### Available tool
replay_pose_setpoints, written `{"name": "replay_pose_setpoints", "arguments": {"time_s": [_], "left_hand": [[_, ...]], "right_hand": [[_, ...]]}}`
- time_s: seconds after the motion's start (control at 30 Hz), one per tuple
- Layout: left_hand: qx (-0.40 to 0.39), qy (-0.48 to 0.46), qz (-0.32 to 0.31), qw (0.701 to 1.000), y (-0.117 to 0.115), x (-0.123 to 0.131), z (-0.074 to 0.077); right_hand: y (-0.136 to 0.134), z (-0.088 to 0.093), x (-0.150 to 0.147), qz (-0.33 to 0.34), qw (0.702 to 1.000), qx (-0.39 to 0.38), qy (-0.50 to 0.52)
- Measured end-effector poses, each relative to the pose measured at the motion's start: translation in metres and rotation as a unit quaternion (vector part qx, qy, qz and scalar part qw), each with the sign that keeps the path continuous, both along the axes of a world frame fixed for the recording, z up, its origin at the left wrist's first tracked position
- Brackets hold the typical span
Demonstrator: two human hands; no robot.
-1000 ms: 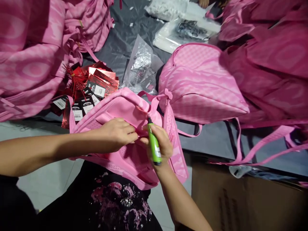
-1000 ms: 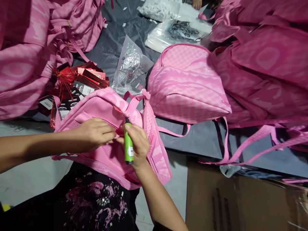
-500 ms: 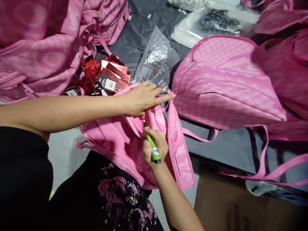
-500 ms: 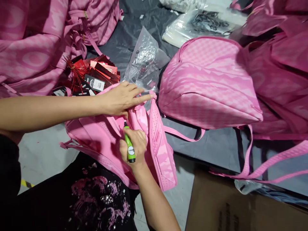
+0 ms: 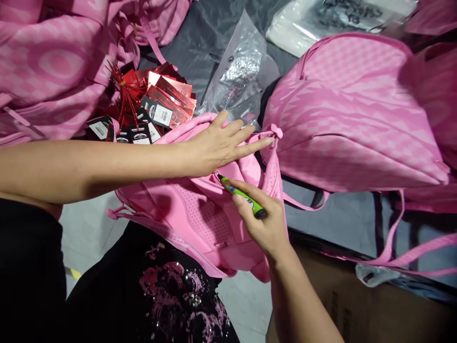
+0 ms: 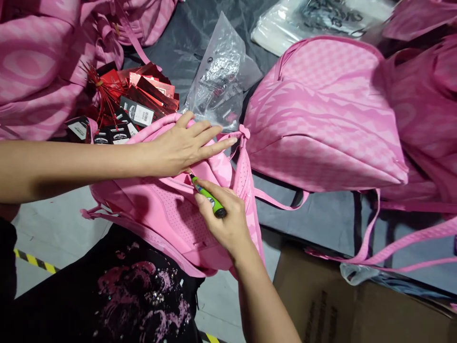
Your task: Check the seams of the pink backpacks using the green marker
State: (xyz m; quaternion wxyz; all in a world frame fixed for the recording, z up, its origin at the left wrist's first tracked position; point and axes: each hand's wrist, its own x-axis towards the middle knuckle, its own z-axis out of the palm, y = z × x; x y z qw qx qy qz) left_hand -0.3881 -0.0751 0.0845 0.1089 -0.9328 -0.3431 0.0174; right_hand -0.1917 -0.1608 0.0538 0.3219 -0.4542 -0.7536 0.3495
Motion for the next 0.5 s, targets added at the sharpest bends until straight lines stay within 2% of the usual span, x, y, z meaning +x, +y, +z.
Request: {"name": "replay_pose_setpoints", "arguments": {"time_s": [0.07,0.13,0.23,0.37,0.5], "left_hand": [[-0.009,0.004,-0.003,1.000,-0.001,-0.001,0.002],[-0.013,0.003,-0.004,1.000,-0.001,-0.002,0.003],[-0.012,-0.001,0.008,1.000,0.000,-0.001,0.000],[-0.037,-0.004,0.029,0.999,0.008,0.003,-0.007],[-0.057,-0.001,0.026,0.998,0.015,0.003,-0.009]], "right_hand": [[0.006,0.010,-0.001,0.011,0.999,-0.031,-0.030],[0.014,0.019,-0.003,0.049,0.994,-0.054,-0.080],[0.028,0.029,-0.008,0.105,0.975,-0.061,-0.186],[0.036,0.030,-0.009,0.121,0.950,0.029,-0.288],[0.029,0.020,-0.003,0.105,0.953,0.088,-0.269]]}}
